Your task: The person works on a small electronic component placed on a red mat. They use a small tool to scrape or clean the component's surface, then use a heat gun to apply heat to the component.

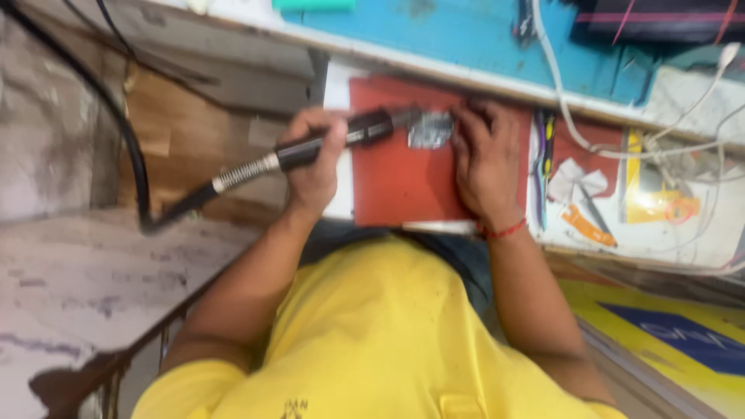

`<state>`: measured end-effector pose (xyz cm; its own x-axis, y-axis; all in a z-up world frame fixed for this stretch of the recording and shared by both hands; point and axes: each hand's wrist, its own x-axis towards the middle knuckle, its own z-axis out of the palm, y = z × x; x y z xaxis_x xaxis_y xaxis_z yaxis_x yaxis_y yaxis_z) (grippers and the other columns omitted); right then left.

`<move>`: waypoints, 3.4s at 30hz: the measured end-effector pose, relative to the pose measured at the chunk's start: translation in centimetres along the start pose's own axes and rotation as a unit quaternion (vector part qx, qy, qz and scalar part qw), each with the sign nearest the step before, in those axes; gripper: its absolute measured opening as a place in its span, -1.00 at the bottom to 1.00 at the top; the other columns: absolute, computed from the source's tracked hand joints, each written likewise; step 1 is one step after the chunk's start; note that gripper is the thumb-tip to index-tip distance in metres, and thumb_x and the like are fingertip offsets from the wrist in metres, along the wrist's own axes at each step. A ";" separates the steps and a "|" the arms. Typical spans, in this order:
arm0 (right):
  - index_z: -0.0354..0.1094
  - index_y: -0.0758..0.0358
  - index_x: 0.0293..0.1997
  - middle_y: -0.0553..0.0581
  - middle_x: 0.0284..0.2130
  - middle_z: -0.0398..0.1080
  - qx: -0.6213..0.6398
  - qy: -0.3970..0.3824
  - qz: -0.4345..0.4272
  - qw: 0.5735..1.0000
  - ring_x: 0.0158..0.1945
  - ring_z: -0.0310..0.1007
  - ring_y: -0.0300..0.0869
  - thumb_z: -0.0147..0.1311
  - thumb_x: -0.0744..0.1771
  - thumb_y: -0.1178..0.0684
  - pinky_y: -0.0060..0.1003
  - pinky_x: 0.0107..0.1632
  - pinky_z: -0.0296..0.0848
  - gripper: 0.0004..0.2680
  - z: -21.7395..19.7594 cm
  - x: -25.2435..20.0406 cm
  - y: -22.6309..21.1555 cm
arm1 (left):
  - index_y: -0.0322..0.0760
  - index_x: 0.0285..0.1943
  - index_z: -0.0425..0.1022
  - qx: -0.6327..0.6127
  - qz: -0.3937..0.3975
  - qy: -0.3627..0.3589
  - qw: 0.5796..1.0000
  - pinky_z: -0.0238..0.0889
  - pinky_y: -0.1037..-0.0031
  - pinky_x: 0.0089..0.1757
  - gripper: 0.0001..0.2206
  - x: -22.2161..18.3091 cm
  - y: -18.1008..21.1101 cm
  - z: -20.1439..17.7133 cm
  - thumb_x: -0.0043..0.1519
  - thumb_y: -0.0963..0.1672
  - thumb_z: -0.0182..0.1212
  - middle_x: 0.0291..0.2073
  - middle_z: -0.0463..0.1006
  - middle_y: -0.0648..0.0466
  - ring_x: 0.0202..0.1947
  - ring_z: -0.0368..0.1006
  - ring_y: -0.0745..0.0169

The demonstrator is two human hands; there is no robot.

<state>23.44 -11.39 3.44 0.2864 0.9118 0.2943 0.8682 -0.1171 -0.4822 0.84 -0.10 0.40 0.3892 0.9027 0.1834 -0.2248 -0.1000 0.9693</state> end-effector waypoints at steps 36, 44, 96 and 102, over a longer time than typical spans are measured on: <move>0.45 0.14 0.19 0.19 0.12 0.31 -0.010 -0.013 0.022 1.000 0.22 0.23 0.14 0.21 0.34 0.21 0.01 0.29 0.25 -0.72 -0.4 0.2 -0.2 | -0.41 -0.11 0.44 0.004 0.045 -0.060 0.997 0.45 0.35 0.07 -0.84 0.3 0.1 0.2 0.34 -0.15 0.24 -0.06 0.62 -0.18 -0.02 0.57 0.12; 0.45 0.14 0.19 0.18 0.13 0.30 -0.014 -0.017 0.024 0.999 0.22 0.22 0.14 0.22 0.35 0.20 0.02 0.28 0.24 -0.73 -0.3 -0.1 0.2 | -0.38 -0.12 0.42 -0.006 0.048 -0.060 0.997 0.45 0.35 0.07 -0.82 0.1 -0.5 0.1 0.34 -0.13 0.25 -0.06 0.61 -0.18 -0.02 0.57 0.13; 0.48 0.16 0.18 0.20 0.15 0.31 0.004 -0.017 0.012 1.000 0.21 0.23 0.13 0.25 0.34 0.19 0.01 0.28 0.26 -0.73 -0.6 -0.1 0.3 | -0.39 -0.11 0.44 0.016 0.057 -0.039 0.998 0.43 0.34 0.09 -0.82 0.2 -0.5 0.2 0.33 -0.13 0.28 -0.06 0.62 -0.18 0.00 0.57 0.13; 0.47 0.19 0.17 0.19 0.16 0.30 0.007 -0.018 -0.001 1.000 0.22 0.23 0.13 0.27 0.32 0.18 0.01 0.29 0.26 -0.72 -0.8 -0.2 0.3 | -0.38 -0.11 0.43 0.029 0.057 -0.035 0.997 0.42 0.34 0.10 -0.83 -0.1 -0.5 0.1 0.34 -0.14 0.27 -0.05 0.61 -0.19 0.02 0.57 0.11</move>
<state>23.91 -11.90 3.88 0.2689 0.9258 0.2655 0.8630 -0.1093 -0.4932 1.04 -0.16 -0.04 0.4267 0.8528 0.3011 -0.2189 -0.2257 0.9493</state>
